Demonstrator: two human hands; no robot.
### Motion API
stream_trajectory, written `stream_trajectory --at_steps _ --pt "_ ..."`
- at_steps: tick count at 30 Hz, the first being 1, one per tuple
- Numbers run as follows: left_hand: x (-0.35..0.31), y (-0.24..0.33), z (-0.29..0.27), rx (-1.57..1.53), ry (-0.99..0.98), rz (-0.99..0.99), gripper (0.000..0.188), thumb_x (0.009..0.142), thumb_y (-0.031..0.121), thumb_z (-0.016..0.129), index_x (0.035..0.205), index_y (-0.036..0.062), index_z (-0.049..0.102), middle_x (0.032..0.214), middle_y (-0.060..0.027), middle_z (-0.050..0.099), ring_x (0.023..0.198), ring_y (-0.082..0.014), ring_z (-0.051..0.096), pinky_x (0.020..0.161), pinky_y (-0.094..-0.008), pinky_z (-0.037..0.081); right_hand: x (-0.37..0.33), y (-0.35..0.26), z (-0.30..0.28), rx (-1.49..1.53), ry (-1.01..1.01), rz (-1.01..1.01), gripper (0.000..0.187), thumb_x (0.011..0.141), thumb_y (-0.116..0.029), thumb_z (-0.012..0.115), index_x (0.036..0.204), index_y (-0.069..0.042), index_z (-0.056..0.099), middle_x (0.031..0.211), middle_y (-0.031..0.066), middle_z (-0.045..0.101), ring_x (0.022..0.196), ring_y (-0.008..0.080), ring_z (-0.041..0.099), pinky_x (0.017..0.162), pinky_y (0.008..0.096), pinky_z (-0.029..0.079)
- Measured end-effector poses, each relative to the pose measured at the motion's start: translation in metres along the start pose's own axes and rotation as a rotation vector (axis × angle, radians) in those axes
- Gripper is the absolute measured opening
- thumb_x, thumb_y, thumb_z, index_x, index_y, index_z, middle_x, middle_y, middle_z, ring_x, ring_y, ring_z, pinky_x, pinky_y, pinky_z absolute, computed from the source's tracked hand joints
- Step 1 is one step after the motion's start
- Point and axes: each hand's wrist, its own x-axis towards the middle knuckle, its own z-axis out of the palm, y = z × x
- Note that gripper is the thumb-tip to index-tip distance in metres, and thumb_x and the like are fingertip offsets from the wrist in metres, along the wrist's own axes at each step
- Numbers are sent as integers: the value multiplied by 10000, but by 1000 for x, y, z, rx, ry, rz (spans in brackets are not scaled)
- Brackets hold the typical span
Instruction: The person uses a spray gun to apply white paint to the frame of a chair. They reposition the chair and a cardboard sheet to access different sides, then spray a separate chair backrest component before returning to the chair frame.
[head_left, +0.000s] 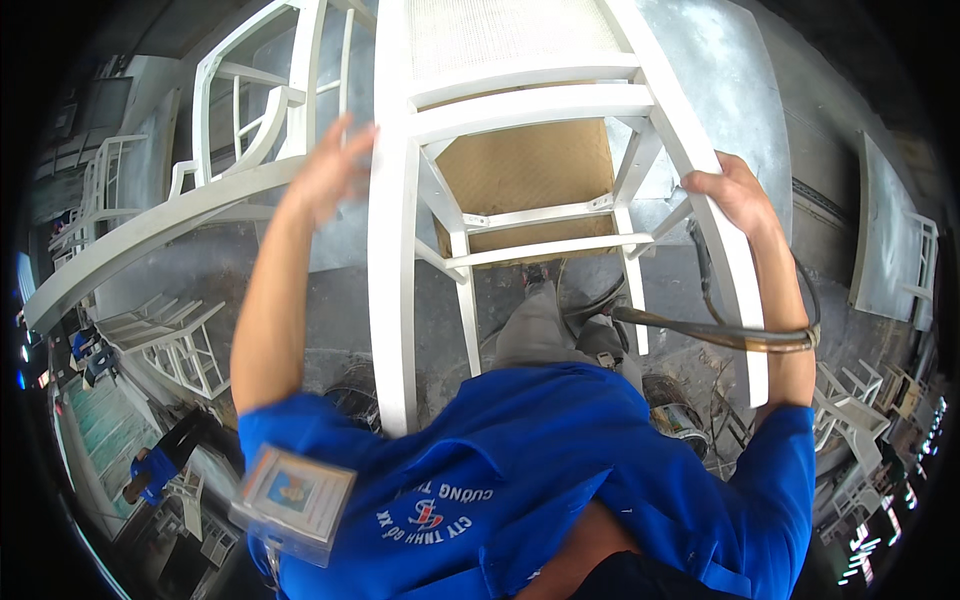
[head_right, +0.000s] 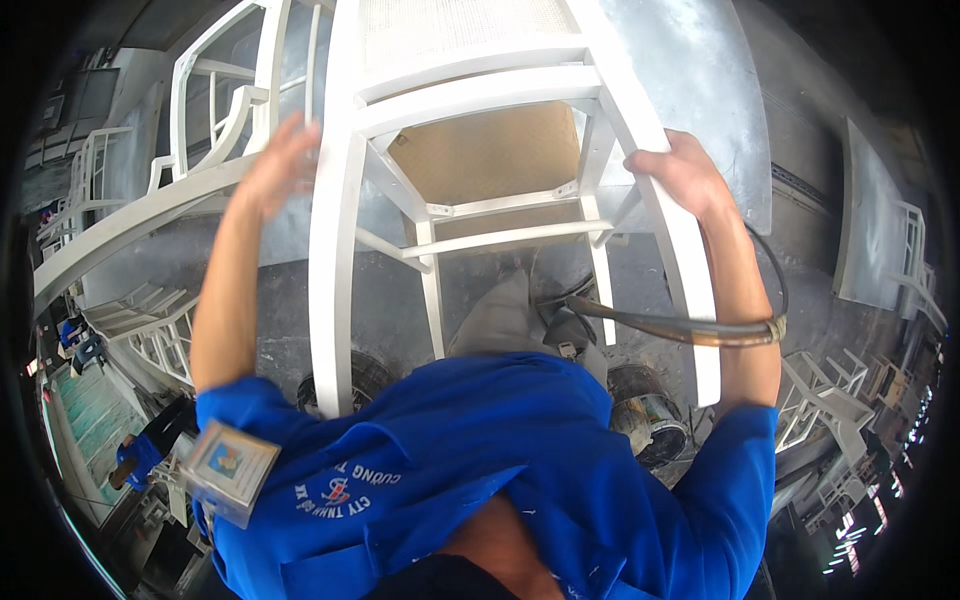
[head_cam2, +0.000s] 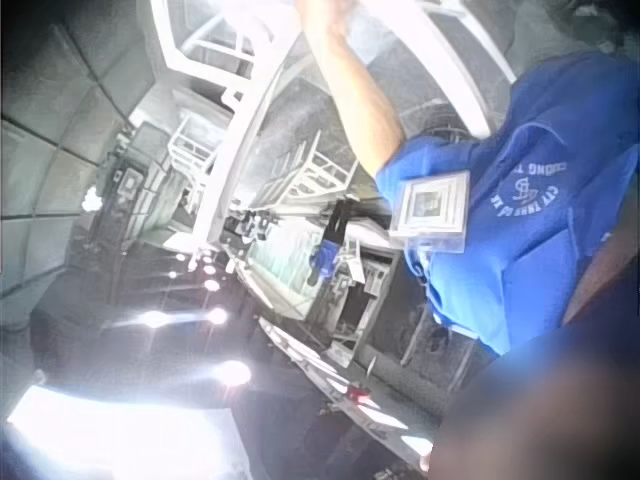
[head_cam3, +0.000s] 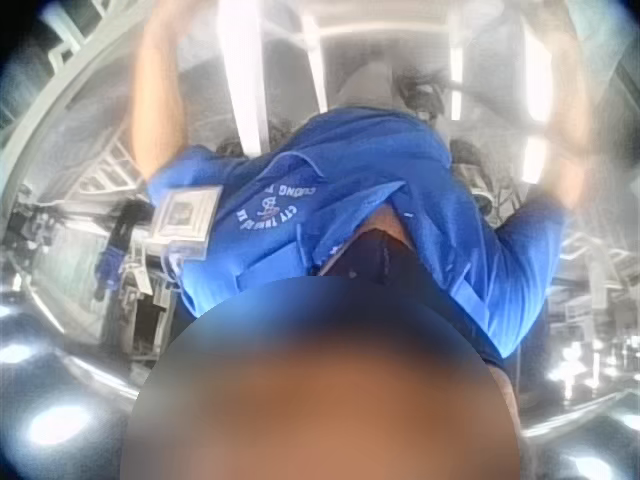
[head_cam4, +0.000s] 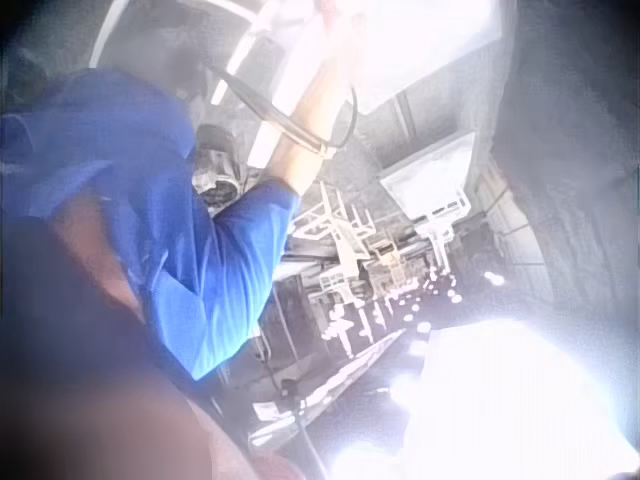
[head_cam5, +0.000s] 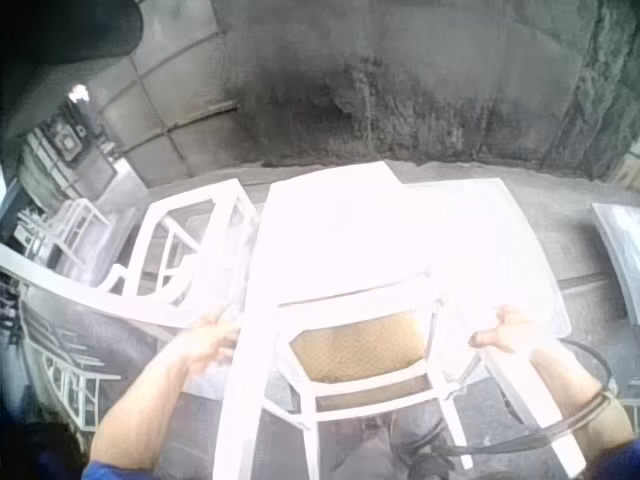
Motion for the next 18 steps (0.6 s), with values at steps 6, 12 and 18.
stream_trajectory --at_steps 6,12,18 --pt "-92 -23 48 -79 -10 152 938 804 43 728 1623 59 272 1342 -253 580 1046 -299 682 826 -429 614 1 -22 -18 -119 178 -215 641 870 -340 727 1379 31 610 1277 273 658 1077 314 676 987 367 504" --pt "-17 25 27 -57 -111 134 799 833 4 694 1544 5 330 1200 -245 624 761 -232 684 641 -362 616 -64 -62 -80 101 552 -592 617 940 -305 751 1470 -49 568 1474 160 580 1369 271 532 1128 408 424" --pt "58 58 15 -202 -155 122 738 872 40 686 1518 19 330 1057 -185 656 728 -227 684 629 -343 601 -126 -48 -113 93 576 -512 544 981 -225 704 1464 -20 560 1465 156 586 1342 269 553 1139 395 418"
